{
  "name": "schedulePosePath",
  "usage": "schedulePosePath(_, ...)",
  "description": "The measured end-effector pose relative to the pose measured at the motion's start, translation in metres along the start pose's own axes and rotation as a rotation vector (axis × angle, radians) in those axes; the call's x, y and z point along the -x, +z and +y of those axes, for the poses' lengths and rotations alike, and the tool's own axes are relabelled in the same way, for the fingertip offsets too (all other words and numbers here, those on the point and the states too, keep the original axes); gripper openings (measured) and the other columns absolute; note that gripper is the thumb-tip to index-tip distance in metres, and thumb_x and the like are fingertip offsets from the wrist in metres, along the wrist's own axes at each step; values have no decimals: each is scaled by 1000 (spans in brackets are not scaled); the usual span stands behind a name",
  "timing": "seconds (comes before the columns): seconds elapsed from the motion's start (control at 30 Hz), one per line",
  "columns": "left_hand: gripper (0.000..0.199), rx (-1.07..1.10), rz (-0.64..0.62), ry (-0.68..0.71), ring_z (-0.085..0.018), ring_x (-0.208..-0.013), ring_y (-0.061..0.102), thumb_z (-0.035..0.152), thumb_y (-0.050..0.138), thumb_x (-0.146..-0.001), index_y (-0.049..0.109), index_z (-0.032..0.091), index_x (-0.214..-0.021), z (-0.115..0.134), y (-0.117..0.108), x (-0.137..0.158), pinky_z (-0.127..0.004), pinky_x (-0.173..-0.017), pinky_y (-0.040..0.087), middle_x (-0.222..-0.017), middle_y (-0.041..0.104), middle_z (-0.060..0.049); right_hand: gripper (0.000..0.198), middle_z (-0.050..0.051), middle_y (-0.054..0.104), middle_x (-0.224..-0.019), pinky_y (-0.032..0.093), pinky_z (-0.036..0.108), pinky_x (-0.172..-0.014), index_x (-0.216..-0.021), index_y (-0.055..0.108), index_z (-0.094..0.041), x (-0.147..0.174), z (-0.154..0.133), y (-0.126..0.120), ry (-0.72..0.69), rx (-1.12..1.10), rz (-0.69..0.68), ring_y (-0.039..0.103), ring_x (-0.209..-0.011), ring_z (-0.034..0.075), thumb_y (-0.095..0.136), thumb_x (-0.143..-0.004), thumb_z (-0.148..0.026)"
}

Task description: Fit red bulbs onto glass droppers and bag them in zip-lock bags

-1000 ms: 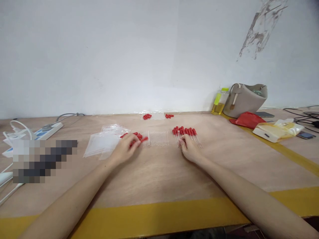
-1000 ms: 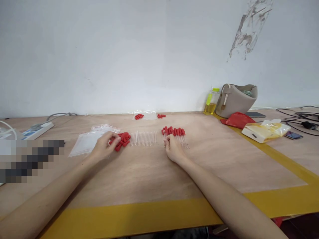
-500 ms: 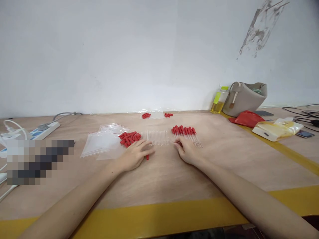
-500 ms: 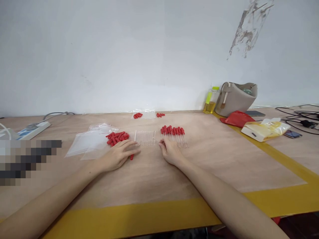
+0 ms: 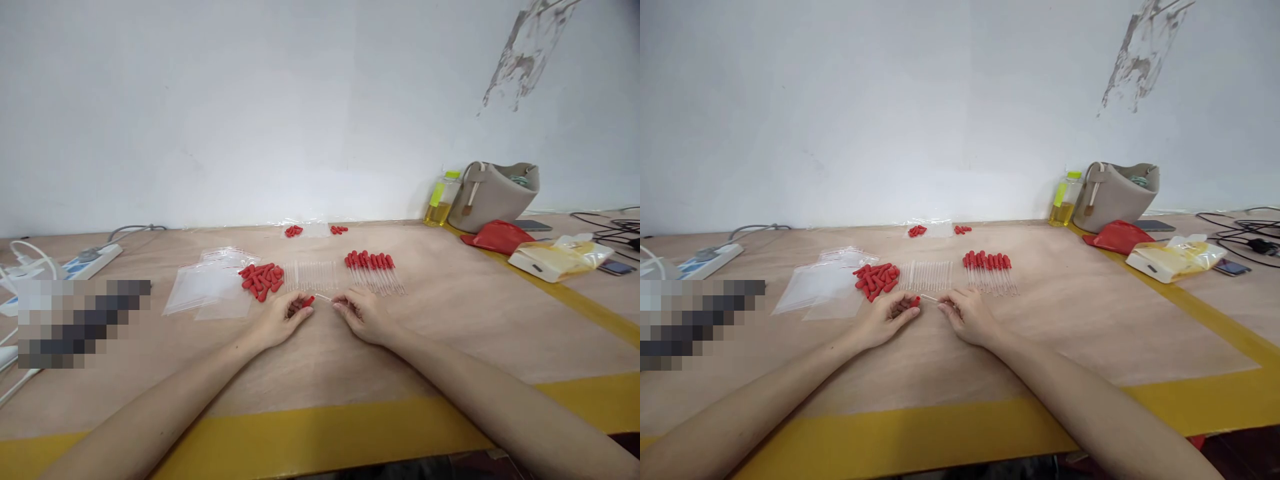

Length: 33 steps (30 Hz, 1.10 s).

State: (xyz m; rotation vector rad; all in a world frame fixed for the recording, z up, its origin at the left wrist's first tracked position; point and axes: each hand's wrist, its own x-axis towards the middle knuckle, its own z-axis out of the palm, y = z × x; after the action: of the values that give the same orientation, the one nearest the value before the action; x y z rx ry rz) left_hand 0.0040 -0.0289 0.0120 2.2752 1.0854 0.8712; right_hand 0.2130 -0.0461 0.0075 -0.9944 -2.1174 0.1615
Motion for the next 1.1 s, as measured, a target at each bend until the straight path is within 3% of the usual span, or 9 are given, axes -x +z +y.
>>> schedulePosePath(0.47,21,-28,33,107,-14,-71,54,30,44,-86,61,18,-85,-1,1,0,-25,-64,43,-79,61,-2,14,0,60,-71,31,27,-69,-80,59,-18,0,4,2,-36,5,-86,51,-63,11,47,-83,-23)
schedulePosePath(0.67,21,-35,-41,117,-14,-69,56,29,45,-85,63,19,-83,-3,1,2,-24,-63,43,-75,63,-1,18,1,62,-72,27,29,-71,-79,62,-19,-3,13,-1,-100,72,-152,50,-62,10,46,-84,-23)
schedulePosePath(0.87,20,-66,-88,103,-14,-69,57,29,46,-85,63,20,-82,-6,3,3,-24,-63,43,-74,64,0,23,2,61,-72,23,31,-71,-79,63,-19,-3,12,1,-181,230,-115,45,-59,10,41,-85,-23)
schedulePosePath(1.1,23,-139,-101,150,-14,-68,55,32,45,-85,63,18,-83,-4,4,4,-25,-64,42,-75,61,-3,25,1,57,-65,22,30,-65,-69,59,-17,-2,6,8,-182,271,-111,42,-56,10,40,-84,-22)
